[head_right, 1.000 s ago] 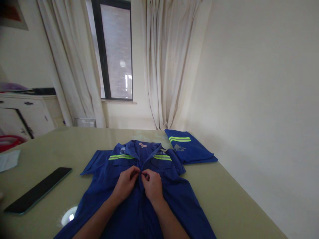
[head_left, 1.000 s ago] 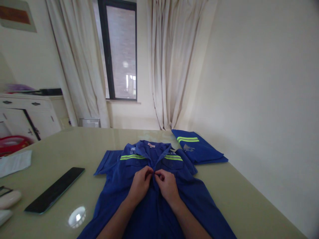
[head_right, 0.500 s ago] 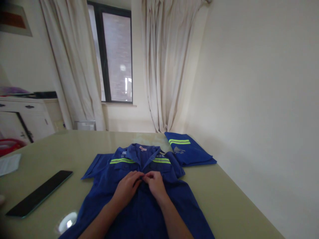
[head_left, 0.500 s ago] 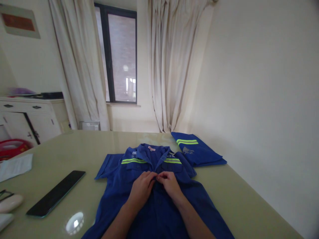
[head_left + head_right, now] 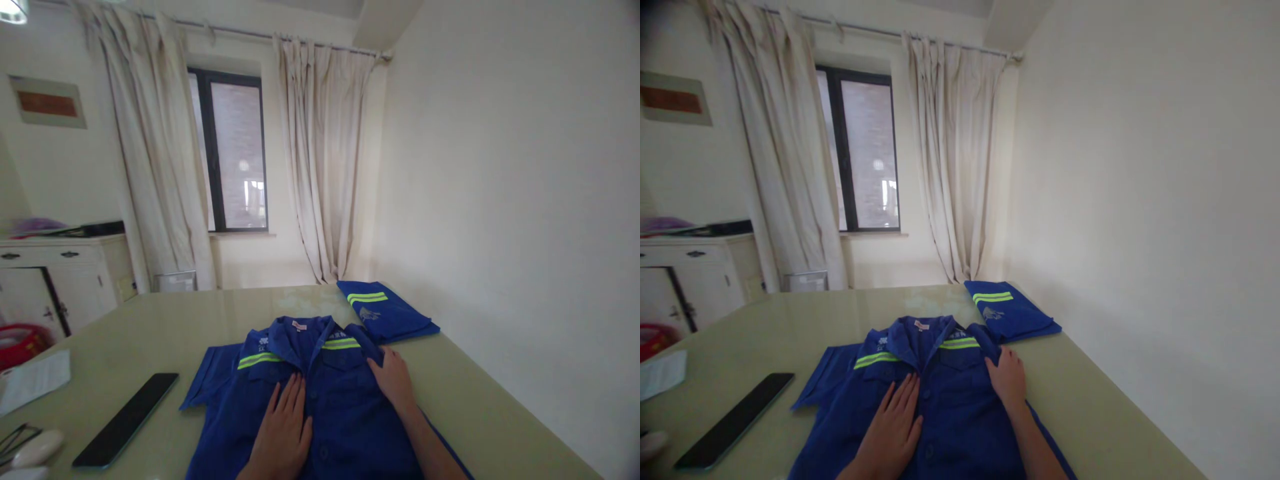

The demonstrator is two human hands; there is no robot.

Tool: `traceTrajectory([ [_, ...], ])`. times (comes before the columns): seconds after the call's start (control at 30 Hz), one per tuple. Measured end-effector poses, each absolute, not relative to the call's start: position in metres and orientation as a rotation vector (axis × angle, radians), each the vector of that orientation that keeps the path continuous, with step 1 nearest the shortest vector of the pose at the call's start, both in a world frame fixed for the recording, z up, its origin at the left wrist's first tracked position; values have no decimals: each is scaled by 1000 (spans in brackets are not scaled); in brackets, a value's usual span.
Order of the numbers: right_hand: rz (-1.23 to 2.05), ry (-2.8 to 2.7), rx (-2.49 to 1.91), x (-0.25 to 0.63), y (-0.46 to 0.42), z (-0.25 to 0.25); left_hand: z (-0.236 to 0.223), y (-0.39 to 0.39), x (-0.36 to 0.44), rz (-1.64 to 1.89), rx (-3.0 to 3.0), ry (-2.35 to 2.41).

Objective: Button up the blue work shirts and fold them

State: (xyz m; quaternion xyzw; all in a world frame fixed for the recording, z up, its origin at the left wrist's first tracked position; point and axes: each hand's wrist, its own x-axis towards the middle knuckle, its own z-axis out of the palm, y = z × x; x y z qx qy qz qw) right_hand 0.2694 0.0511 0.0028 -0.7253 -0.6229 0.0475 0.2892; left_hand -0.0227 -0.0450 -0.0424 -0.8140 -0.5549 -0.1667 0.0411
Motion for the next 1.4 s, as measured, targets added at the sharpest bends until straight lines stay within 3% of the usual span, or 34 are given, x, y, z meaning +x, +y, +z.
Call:
traceTrajectory([
  [0.13,272,-1787,-1824,283,62,20,-51,-64,-30,-539,-2570,-1626],
  [0.4,-171,-1374,-1766,287,53,57,-20,-54,-27,-660,-2379,-2074],
  [0.47,-126,-1430,-1720,262,43,57,-5,-34,-30,-677,-2233,-2275],
  [0.57,233,-1772,-1690,201,28,47,6,-5,-30,-635,-2017,-2477],
  [0.63,377,-1865,-1805,161,23,33,4,4,-28,-670,-2070,-2362],
  [0.77,316,-1843,-1778,126,27,1,-6,5,-27,-797,-2416,-1916],
  [1.03,693,-1447,-1155,144,29,-5,-8,8,-30,-927,-2380,-1921],
  [1.4,662,-1677,-1079,127,23,-7,-3,1,-27,-1209,-2407,-1728],
])
